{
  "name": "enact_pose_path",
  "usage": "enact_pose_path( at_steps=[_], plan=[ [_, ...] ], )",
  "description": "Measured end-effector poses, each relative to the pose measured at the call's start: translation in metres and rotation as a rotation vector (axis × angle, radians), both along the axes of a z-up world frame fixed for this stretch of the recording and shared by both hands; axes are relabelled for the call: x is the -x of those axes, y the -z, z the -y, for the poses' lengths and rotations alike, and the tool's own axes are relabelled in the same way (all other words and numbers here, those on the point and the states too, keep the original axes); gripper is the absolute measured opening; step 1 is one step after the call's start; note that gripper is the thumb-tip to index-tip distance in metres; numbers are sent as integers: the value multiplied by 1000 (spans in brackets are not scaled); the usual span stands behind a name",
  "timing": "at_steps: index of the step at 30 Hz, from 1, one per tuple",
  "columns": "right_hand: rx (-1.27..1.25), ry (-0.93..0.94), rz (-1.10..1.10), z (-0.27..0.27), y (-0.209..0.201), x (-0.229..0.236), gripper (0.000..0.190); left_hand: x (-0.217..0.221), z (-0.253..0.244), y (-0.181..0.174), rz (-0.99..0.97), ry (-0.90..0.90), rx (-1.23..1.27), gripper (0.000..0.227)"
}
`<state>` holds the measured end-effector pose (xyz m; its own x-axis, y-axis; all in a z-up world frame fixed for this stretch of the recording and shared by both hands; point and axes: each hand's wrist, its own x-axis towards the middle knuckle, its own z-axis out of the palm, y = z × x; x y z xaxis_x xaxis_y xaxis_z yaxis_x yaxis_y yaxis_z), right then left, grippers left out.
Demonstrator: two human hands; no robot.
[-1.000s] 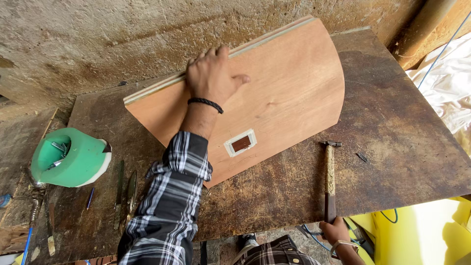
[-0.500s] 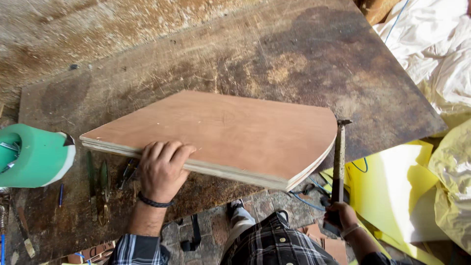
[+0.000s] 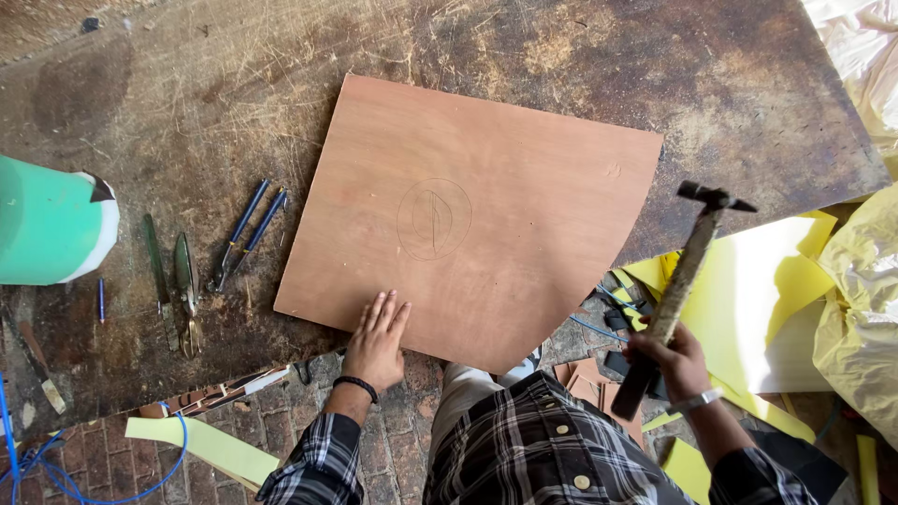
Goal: The person assembles wooden parts on a workbench using a hammer and pliers. They align pieces, hammer them together, and use pliers to adjust components, then stack the finished boards.
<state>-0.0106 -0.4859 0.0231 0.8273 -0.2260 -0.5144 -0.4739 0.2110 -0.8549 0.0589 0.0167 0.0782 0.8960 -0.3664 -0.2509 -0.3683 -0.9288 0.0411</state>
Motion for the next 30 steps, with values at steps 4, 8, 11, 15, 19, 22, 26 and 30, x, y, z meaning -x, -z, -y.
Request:
enact_pose_path(
  at_steps=[4,8,11,15,19,22,26,30],
  plan=[
    [217,-66,-117,-13,-14,-26,33,44,26,28,-143,-431,252,32],
    [353,-288,57,-35,-25,-49,34,68,67,80,-780,-1236,821,57],
    [423,-417,-244,-55,-42,-46,36,71,110,110,-930,-1714,1483,64],
    [298,-389,-243,-66,-75,-53,36,61,135,102,-786,-1735,1856,75],
    [262,-409,4,-62,-108,-79,34,65,138,55,-700,-1645,1811,62],
    [456,-510,6,-57,-128,-93,37,70,140,23,-594,-1498,1847,54],
    [536,-624,-272,-58,-147,-107,41,66,139,-3,-517,-1427,1770,48],
    [442,-462,59,-56,-160,-118,41,60,142,-15,-525,-1426,1681,49]
  ],
)
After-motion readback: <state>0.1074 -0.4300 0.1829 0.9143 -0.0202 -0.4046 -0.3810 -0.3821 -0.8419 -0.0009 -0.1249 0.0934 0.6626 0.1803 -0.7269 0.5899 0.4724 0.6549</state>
